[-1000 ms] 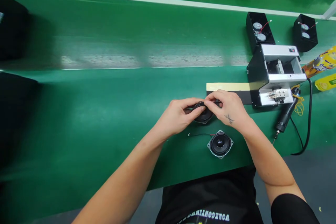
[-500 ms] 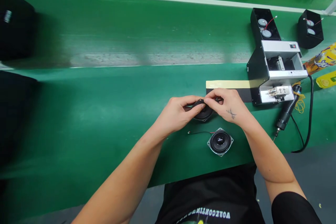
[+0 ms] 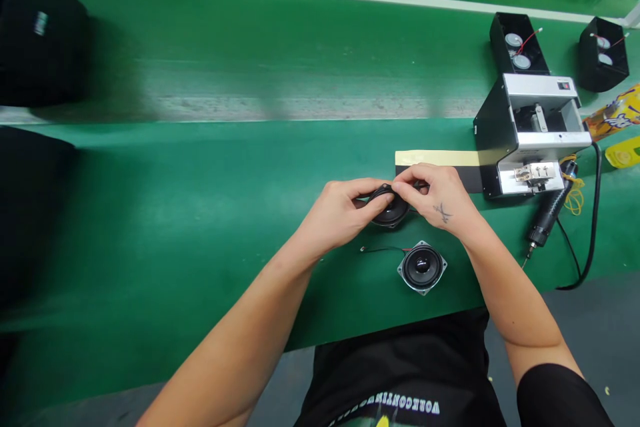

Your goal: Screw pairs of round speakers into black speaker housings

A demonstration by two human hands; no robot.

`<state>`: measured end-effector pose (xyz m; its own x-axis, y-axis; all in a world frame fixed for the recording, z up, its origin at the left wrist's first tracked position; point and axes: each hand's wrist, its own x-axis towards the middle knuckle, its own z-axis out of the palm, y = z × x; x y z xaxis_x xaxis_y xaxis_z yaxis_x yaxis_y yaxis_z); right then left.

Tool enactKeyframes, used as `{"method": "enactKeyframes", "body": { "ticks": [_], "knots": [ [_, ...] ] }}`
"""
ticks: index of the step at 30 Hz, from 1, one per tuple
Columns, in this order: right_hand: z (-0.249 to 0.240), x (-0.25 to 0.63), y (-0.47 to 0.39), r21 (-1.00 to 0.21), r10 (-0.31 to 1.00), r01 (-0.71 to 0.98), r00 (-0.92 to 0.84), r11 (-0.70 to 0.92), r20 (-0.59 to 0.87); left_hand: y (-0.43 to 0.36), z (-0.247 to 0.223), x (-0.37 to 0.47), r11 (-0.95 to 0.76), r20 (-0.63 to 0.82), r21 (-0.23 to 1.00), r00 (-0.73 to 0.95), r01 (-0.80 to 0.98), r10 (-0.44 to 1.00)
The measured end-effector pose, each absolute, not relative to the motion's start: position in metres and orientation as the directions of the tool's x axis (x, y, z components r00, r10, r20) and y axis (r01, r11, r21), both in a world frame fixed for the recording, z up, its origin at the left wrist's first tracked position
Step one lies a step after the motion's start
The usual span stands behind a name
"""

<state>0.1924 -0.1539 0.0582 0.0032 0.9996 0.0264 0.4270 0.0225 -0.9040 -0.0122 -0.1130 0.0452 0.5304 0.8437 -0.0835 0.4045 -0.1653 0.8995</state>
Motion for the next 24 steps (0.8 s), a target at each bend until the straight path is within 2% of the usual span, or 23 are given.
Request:
{"method": "enactKeyframes", "body": {
  "ticks": [14,24],
  "knots": [
    [0.063,0.198,-0.157,-0.84,0.997,0.538,-0.021,0.072,0.073,-0.11,0.042,-0.013,-0.124,-0.089,0.925,0.522,0.36,0.848],
    [0.086,0.197,-0.169,-0.791,0.989,0.61,0.084,0.044,0.119,-0.115,0.043,-0.013,-0.122,-0.048,0.934,0.455,0.337,0.889]
  ]
}}
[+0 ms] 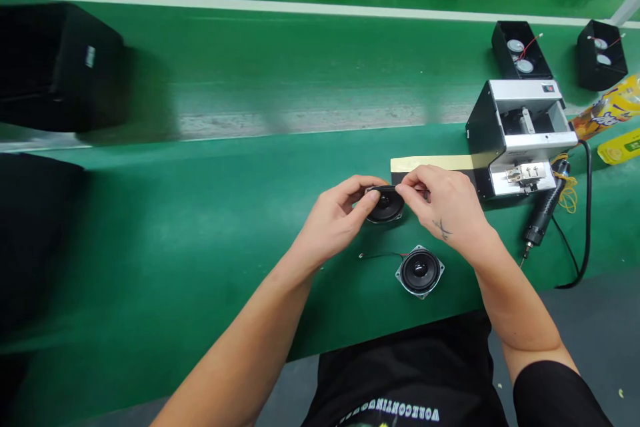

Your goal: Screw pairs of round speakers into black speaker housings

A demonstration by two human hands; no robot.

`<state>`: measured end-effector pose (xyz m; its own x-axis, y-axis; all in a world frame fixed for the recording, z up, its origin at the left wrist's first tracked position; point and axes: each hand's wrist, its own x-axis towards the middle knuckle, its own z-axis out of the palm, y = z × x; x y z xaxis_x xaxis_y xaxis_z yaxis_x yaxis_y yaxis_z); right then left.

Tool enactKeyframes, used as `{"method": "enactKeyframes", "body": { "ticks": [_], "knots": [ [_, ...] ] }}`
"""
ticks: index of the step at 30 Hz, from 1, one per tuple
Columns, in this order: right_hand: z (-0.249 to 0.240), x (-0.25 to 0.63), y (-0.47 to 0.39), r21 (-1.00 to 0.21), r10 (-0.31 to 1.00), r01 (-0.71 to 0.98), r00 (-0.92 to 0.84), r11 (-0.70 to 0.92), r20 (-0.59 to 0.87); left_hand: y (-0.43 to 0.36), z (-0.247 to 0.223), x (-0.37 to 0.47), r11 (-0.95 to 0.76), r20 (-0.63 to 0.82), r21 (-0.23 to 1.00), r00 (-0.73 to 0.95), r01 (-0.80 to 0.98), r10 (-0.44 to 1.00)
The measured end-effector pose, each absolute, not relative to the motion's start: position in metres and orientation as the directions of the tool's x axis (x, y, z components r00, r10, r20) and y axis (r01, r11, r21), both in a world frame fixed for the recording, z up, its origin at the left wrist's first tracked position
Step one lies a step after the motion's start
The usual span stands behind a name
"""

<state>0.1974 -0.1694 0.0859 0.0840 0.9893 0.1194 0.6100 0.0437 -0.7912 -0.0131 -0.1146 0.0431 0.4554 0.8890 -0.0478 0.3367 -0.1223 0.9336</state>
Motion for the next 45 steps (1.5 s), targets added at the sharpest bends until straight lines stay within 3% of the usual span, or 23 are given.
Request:
{"method": "enactKeyframes", "body": {
  "ticks": [14,45],
  "knots": [
    [0.066,0.194,-0.164,-0.9,0.996,0.434,0.091,-0.038,0.002,-0.113,0.045,-0.02,-0.089,-0.068,0.958,0.516,0.272,0.854],
    [0.063,0.181,-0.164,-0.885,0.989,0.466,0.133,-0.012,0.057,-0.12,0.046,-0.008,0.251,-0.24,0.968,0.369,0.019,0.898]
  ]
}}
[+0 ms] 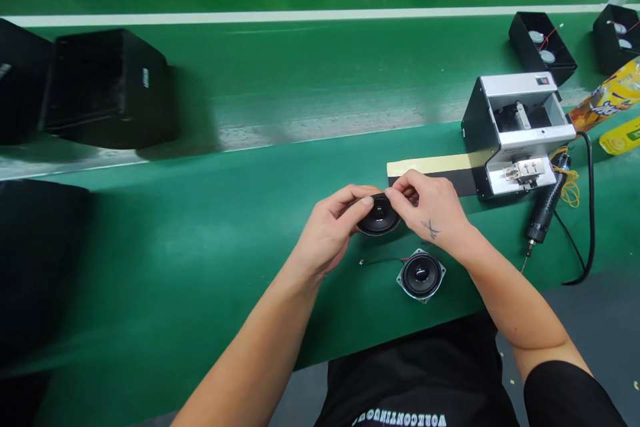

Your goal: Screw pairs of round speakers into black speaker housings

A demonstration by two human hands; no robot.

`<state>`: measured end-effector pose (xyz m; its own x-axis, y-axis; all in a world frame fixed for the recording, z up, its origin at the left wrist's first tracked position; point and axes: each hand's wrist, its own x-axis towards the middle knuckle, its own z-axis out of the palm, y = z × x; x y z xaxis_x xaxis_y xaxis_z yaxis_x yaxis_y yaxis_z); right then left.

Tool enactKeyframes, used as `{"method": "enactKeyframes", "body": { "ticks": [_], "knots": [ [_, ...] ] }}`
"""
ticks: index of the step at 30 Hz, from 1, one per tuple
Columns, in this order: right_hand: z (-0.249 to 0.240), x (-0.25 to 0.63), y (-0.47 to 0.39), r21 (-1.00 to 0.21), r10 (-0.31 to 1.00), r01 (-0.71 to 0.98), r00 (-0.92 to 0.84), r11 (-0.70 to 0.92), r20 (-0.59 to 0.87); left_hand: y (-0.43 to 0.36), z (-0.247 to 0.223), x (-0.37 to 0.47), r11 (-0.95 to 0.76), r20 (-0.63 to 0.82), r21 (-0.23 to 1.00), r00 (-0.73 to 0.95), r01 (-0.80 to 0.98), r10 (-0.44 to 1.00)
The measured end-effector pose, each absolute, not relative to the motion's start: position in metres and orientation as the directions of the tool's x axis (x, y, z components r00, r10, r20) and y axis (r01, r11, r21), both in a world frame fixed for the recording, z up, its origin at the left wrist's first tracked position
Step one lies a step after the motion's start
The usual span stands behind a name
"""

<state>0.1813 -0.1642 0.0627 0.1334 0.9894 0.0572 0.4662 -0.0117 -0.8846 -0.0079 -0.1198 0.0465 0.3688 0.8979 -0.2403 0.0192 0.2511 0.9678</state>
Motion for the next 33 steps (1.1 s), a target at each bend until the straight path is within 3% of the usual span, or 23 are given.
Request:
{"method": "enactKeyframes", "body": {
  "ticks": [33],
  "knots": [
    [0.0598,0.181,-0.1616,-0.923,0.991,0.382,0.133,-0.055,-0.005,-0.1236,0.0403,-0.0002,0.307,-0.267,0.937,0.225,-0.167,0.937]
  ]
}}
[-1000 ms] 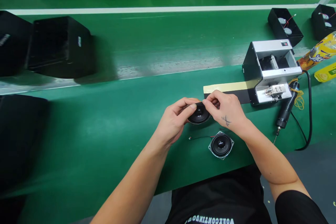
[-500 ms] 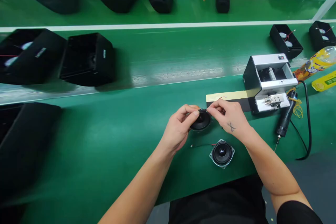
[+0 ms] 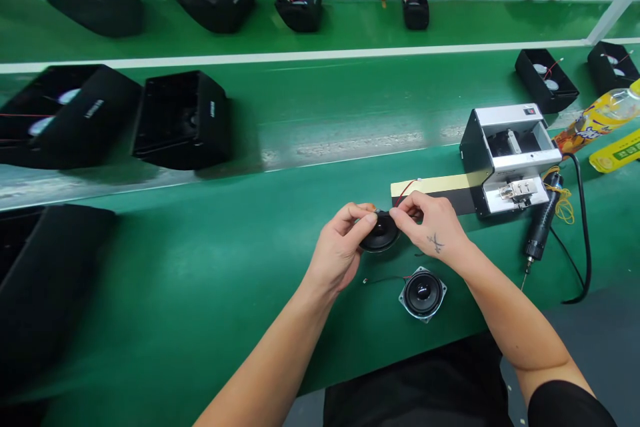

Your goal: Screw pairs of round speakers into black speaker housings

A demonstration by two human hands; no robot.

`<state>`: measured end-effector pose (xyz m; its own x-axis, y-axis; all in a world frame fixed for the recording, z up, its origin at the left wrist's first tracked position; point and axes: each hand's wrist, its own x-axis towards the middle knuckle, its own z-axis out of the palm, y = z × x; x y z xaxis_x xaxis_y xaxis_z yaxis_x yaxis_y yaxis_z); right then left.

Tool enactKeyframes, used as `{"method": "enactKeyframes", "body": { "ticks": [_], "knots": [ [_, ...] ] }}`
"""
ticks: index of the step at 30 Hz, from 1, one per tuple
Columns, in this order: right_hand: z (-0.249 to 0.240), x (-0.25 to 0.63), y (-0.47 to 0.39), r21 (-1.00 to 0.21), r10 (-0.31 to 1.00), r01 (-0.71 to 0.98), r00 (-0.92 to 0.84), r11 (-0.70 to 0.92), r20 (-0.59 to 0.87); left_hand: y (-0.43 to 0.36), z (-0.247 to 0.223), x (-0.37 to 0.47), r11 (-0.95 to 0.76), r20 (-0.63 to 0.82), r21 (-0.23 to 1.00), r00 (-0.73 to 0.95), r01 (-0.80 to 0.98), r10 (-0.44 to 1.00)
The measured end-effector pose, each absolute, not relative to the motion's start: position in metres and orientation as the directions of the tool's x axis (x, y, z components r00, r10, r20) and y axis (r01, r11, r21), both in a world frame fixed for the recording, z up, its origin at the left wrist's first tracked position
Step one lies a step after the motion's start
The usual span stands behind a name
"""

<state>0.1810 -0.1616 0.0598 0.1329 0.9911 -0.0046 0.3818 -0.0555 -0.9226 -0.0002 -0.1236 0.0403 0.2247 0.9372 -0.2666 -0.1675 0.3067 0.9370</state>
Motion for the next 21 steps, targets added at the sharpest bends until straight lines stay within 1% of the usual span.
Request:
{"method": "enactKeyframes", "body": {
  "ticks": [12,17,21],
  "knots": [
    [0.0551,0.1756,-0.1614,-0.922,0.991,0.387,0.132,-0.028,0.025,-0.126,0.034,0.0052,0.295,-0.268,0.94,0.167,-0.17,0.949],
    [0.053,0.1757,-0.161,-0.932,0.99,0.362,0.139,-0.031,0.021,-0.1253,0.0327,0.0067,0.282,-0.256,0.944,0.161,-0.17,0.953],
    [0.0506,0.1773,-0.1599,-0.955,0.993,0.294,0.114,-0.047,-0.014,-0.1253,0.032,0.0067,0.261,-0.232,0.954,0.186,-0.148,0.955]
  ]
}}
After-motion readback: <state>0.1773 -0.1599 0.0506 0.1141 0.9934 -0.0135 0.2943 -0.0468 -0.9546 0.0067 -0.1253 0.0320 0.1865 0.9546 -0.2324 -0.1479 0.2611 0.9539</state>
